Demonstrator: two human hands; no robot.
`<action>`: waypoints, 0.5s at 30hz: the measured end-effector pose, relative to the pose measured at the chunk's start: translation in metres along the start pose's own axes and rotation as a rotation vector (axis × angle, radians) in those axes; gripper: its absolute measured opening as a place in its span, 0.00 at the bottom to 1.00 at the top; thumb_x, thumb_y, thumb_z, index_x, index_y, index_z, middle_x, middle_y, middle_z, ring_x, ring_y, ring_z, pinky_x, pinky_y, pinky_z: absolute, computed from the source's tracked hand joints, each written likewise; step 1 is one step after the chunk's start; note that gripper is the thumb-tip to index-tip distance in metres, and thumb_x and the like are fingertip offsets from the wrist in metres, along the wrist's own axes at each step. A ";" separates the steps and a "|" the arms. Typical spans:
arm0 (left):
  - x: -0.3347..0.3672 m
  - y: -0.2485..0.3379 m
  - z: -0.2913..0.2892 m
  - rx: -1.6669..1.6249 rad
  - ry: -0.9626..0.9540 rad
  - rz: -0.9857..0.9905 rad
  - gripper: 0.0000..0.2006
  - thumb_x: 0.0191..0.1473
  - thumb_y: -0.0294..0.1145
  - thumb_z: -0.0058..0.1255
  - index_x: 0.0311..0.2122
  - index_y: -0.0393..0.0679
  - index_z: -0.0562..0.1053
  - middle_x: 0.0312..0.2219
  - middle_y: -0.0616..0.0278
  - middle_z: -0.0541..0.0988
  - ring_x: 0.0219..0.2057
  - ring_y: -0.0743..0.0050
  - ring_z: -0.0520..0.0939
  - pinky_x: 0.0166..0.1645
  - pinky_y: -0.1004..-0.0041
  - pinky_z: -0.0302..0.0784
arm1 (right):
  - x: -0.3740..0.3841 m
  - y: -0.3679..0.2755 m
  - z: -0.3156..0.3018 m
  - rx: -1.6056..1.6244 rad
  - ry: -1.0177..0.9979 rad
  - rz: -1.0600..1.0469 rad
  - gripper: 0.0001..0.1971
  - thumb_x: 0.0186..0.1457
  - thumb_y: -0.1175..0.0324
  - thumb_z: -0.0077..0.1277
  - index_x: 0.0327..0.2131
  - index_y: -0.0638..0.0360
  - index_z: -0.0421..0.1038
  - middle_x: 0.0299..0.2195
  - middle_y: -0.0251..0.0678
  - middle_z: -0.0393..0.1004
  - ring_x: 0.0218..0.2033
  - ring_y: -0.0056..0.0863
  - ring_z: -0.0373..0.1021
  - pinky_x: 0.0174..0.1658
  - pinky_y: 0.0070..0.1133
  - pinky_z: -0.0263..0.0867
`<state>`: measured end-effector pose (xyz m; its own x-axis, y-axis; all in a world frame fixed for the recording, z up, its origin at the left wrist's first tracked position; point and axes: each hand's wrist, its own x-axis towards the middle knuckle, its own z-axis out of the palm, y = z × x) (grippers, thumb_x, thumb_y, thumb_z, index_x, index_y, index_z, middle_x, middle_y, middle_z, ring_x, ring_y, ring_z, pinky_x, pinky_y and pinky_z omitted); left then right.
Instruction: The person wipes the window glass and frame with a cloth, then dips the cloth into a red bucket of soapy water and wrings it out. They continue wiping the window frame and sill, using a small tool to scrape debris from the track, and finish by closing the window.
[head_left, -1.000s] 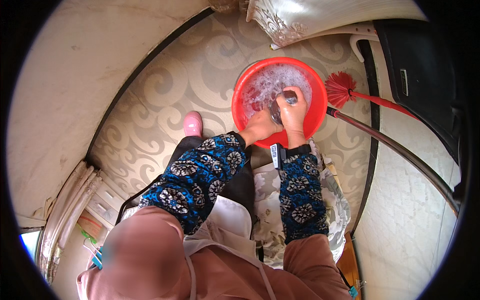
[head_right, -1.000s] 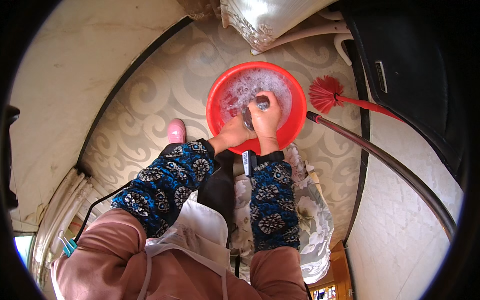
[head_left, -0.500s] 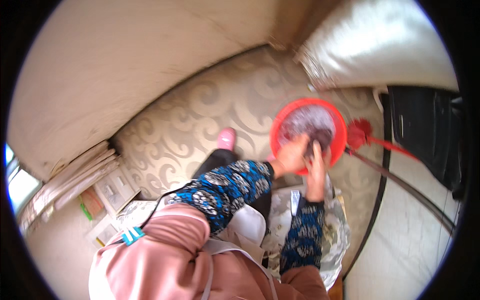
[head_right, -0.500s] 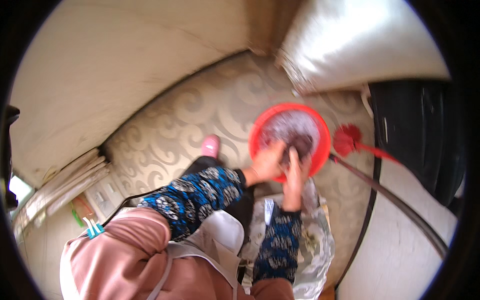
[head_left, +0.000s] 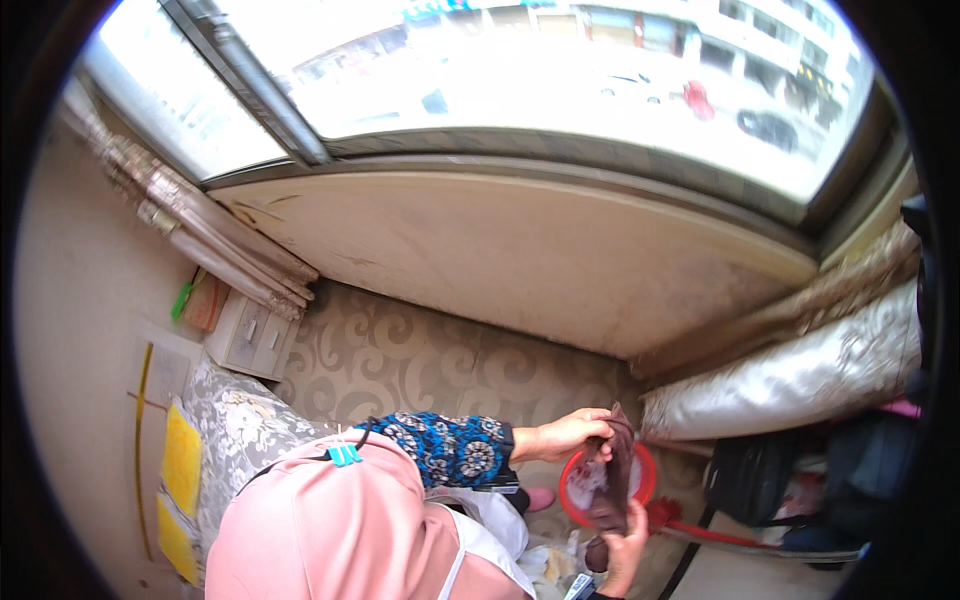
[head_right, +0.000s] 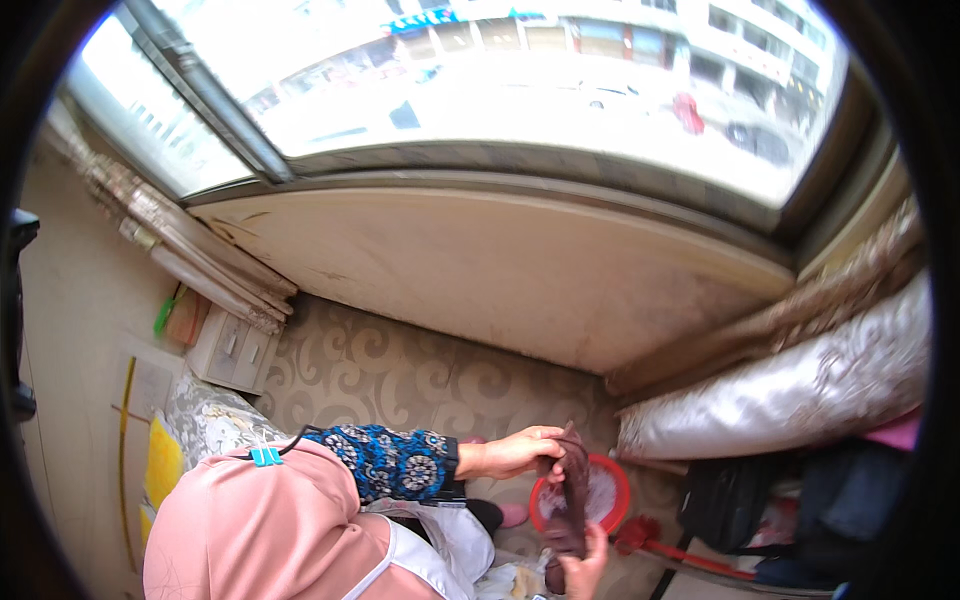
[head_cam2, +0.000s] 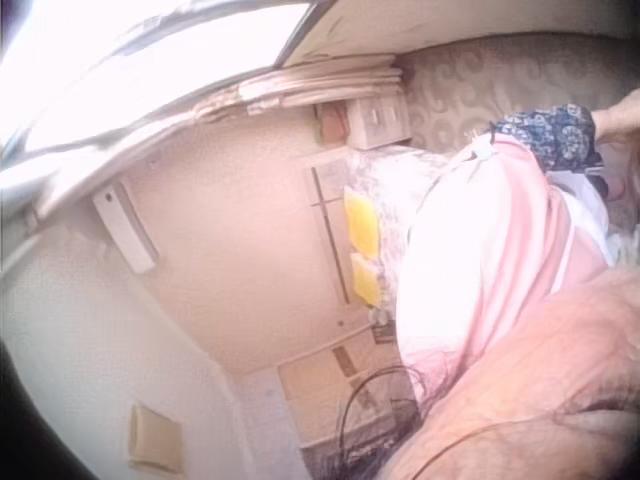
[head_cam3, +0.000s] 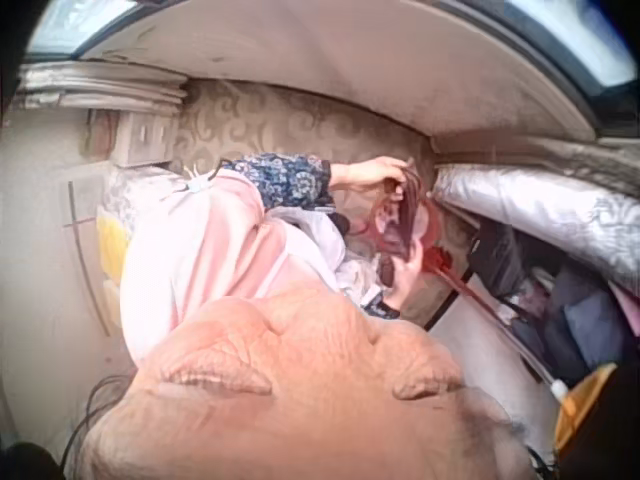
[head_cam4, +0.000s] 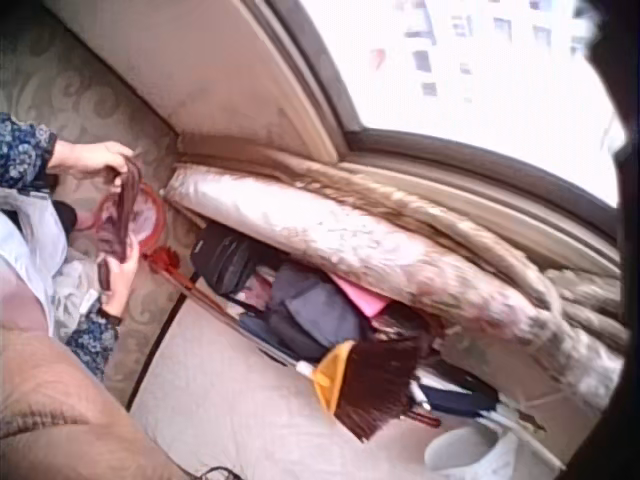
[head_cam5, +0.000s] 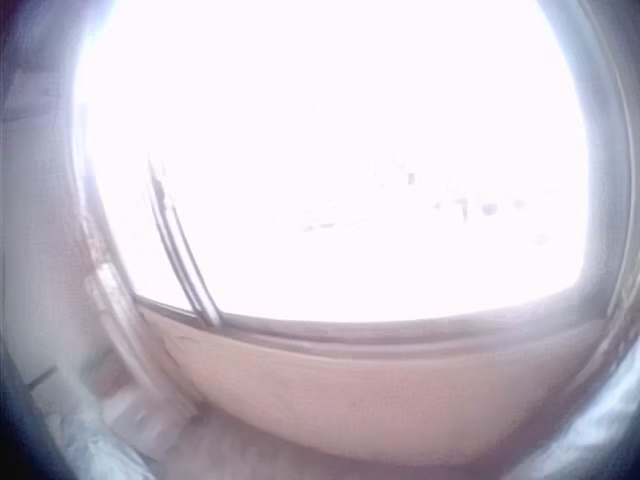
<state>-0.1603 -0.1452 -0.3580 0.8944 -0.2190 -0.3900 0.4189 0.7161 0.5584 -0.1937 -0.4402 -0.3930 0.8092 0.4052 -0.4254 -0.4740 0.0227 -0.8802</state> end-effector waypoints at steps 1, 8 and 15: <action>-0.016 0.026 0.012 0.163 -0.061 0.035 0.10 0.63 0.28 0.44 0.48 0.42 0.70 0.31 0.64 0.80 0.31 0.79 0.80 0.38 0.74 0.78 | 0.005 -0.018 0.017 -0.223 -0.110 -0.065 0.35 0.37 0.80 0.64 0.54 0.66 0.66 0.49 0.39 0.74 0.49 0.28 0.72 0.54 0.24 0.68; -0.104 0.109 0.102 0.380 -0.313 0.233 0.15 0.63 0.30 0.48 0.54 0.40 0.68 0.40 0.63 0.78 0.42 0.80 0.78 0.47 0.76 0.76 | 0.025 -0.099 0.141 -0.386 -0.629 -0.190 0.29 0.46 0.63 0.70 0.50 0.64 0.70 0.46 0.37 0.74 0.48 0.28 0.71 0.54 0.26 0.67; -0.208 0.155 0.067 1.212 -0.140 0.922 0.38 0.48 0.37 0.63 0.64 0.41 0.62 0.58 0.52 0.67 0.61 0.54 0.66 0.64 0.64 0.65 | -0.008 -0.114 0.248 -0.164 -0.356 -0.103 0.16 0.64 0.60 0.49 0.47 0.63 0.72 0.41 0.37 0.76 0.42 0.26 0.73 0.47 0.24 0.69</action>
<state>-0.2709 -0.0329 -0.1409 0.8851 -0.1233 0.4488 -0.4641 -0.3074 0.8308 -0.2327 -0.2193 -0.2372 0.6655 0.7000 -0.2592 -0.3121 -0.0545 -0.9485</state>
